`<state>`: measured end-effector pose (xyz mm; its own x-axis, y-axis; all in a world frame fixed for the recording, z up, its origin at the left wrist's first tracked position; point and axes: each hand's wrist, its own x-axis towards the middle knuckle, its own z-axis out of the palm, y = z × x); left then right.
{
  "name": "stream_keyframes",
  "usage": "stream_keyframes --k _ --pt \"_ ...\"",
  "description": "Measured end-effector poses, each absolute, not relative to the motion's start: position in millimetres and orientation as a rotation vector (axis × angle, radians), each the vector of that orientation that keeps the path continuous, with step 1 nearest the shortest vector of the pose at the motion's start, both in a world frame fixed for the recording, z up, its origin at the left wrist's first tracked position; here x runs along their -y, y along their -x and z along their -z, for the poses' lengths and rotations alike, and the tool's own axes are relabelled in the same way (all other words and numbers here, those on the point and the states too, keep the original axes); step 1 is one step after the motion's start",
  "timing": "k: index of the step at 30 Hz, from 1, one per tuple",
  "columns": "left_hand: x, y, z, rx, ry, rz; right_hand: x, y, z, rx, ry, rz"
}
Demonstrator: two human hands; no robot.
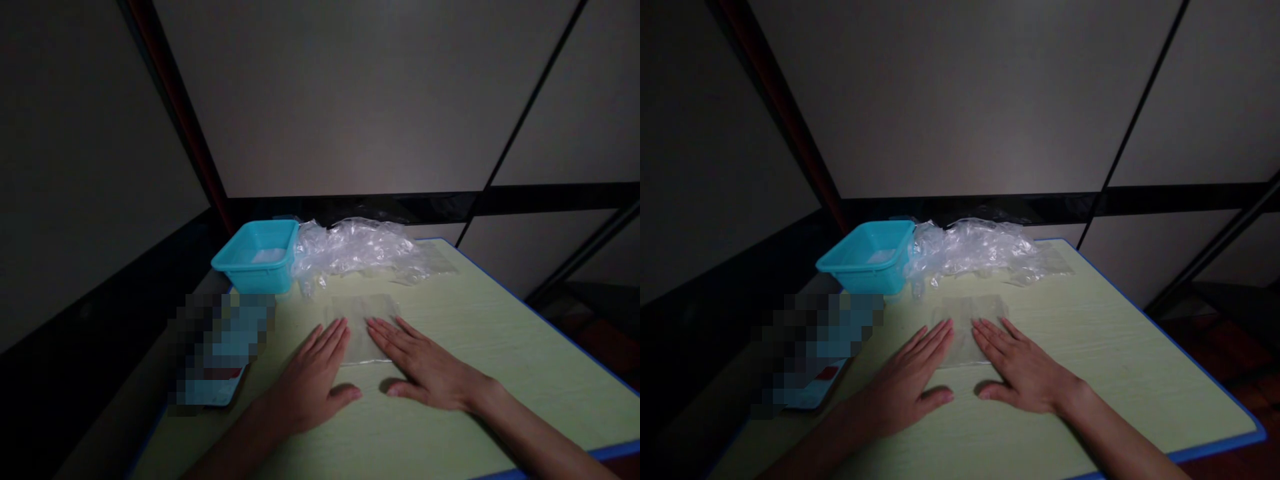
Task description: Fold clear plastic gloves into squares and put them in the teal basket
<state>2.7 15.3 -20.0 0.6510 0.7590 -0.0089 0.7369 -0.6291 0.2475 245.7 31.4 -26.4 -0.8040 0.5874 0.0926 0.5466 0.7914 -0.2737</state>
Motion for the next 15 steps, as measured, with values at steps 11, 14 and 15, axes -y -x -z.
stream_keyframes --k 11,14,15 --pt "-19.3 5.7 23.7 -1.198 -2.6 -0.205 -33.6 -249.5 22.1 2.806 0.884 -0.365" --pt "-26.9 12.5 25.1 -1.162 -2.583 -0.359 -36.3 -259.3 14.4 2.778 0.858 -0.321" --pt "-28.7 14.3 24.9 -1.146 -2.573 -0.407 -36.9 -263.1 11.5 2.752 0.856 -0.316"
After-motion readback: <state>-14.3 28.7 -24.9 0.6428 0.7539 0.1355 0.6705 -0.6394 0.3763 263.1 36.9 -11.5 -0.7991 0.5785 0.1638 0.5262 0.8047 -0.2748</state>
